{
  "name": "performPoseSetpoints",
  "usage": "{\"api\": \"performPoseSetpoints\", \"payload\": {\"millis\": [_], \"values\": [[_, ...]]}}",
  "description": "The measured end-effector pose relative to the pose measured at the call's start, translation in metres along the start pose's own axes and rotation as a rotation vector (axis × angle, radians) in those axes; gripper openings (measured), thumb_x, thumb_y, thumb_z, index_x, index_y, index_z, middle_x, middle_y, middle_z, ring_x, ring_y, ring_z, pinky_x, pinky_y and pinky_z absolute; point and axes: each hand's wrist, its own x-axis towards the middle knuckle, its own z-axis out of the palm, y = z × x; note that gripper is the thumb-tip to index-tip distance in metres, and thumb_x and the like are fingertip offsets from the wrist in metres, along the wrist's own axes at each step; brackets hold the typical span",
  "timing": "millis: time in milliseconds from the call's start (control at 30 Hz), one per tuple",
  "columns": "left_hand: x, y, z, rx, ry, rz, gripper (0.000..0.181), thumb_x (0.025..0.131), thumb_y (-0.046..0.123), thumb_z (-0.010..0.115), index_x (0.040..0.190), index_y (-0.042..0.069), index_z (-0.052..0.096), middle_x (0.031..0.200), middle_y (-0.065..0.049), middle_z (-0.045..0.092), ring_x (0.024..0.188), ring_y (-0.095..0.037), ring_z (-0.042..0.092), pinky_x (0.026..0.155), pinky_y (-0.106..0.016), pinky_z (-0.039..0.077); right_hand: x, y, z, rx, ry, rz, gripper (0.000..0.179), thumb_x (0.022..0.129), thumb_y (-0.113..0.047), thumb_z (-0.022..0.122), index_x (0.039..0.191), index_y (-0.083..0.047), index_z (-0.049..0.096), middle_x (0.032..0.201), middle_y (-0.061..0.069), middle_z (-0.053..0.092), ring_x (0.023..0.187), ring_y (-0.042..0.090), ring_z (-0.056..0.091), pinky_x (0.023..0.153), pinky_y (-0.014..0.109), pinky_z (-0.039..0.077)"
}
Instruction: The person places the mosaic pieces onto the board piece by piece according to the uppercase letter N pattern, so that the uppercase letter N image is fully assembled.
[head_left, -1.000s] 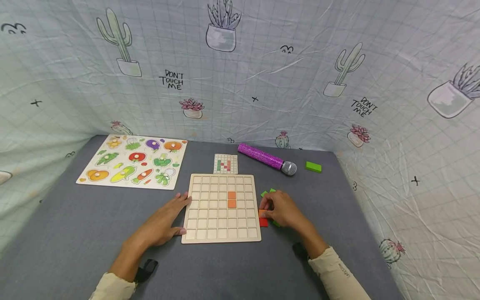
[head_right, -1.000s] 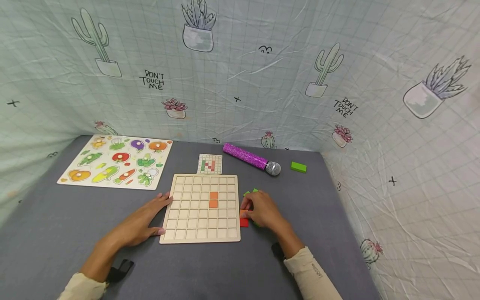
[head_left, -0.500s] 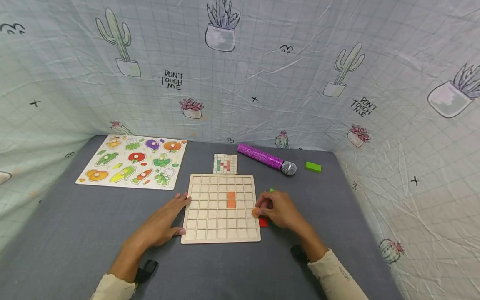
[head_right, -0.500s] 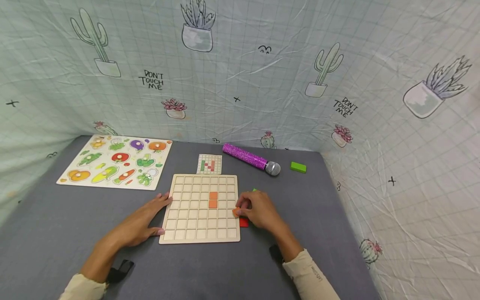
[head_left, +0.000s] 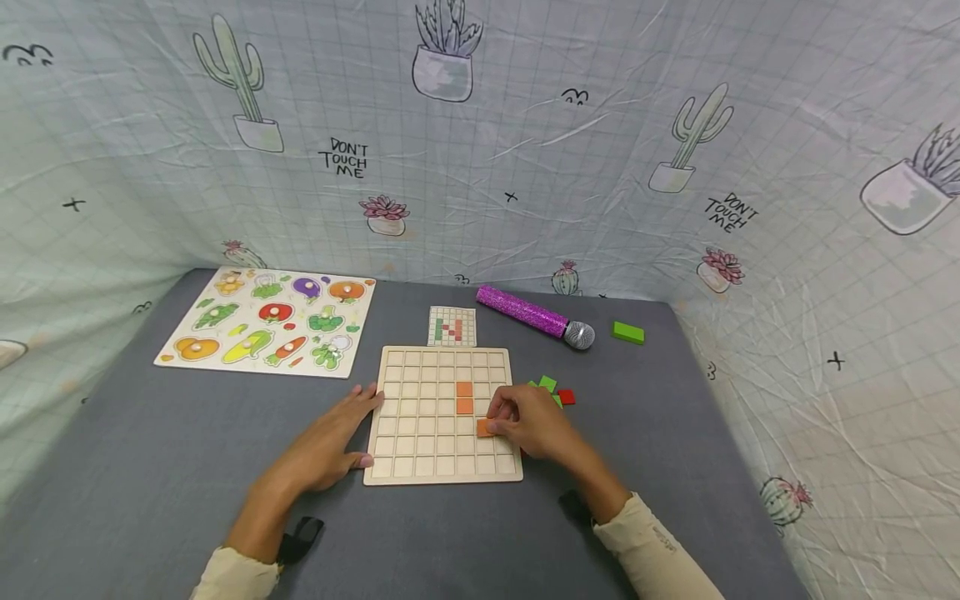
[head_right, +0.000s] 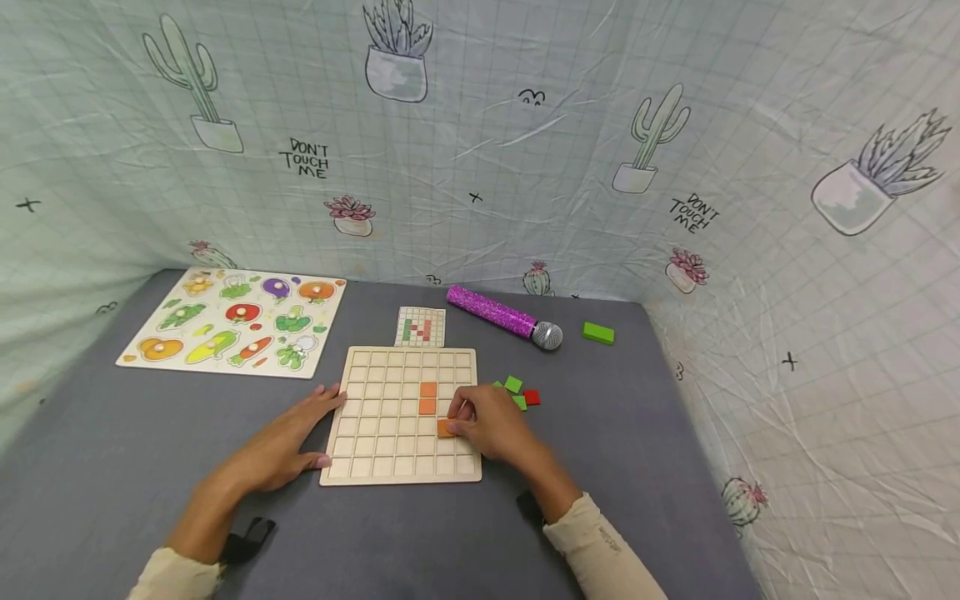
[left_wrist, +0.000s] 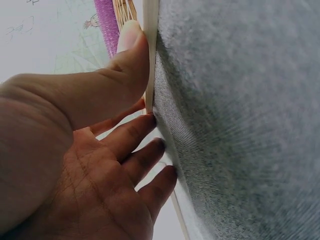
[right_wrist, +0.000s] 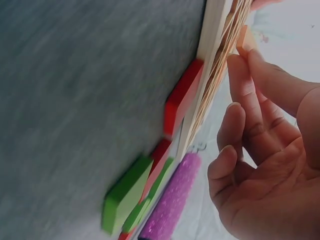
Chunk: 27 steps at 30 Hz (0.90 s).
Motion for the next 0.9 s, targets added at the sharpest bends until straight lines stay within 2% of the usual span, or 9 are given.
{"api": "performPoseSetpoints", "payload": {"millis": [233, 533, 900], "values": [[0.000, -0.001, 0.000, -0.011, -0.004, -0.004, 0.088, 0.085, 0.008, 0.087, 0.160, -0.002, 0.042, 0.172, -0.023, 0.034, 0.160, -0.049, 0.028, 0.125, -0.067, 0.029, 0.010, -0.010, 0.012, -0.047, 0.007, -0.018, 0.017, 0.088, -0.013, 0.087, 0.083, -0.020, 0.073, 0.072, -0.009, 0.068, 0.067, 0.003, 0.059, 0.062, 0.023, 0.047], [0.000, 0.001, -0.001, -0.012, -0.013, -0.014, 0.089, 0.084, 0.008, 0.088, 0.160, -0.002, 0.042, 0.172, -0.023, 0.034, 0.160, -0.049, 0.028, 0.125, -0.068, 0.030, 0.016, -0.019, 0.018, -0.064, 0.060, 0.054, 0.017, 0.088, -0.016, 0.088, 0.083, -0.021, 0.072, 0.071, -0.010, 0.067, 0.068, 0.005, 0.059, 0.063, 0.027, 0.048], [0.000, 0.000, -0.001, 0.003, 0.001, 0.005, 0.088, 0.084, 0.007, 0.088, 0.159, -0.003, 0.044, 0.171, -0.024, 0.036, 0.159, -0.050, 0.029, 0.124, -0.068, 0.031, 0.021, -0.024, 0.026, -0.139, 0.040, 0.039, 0.018, 0.088, -0.016, 0.087, 0.078, -0.021, 0.073, 0.067, -0.010, 0.062, 0.067, 0.005, 0.055, 0.059, 0.023, 0.044]]}}
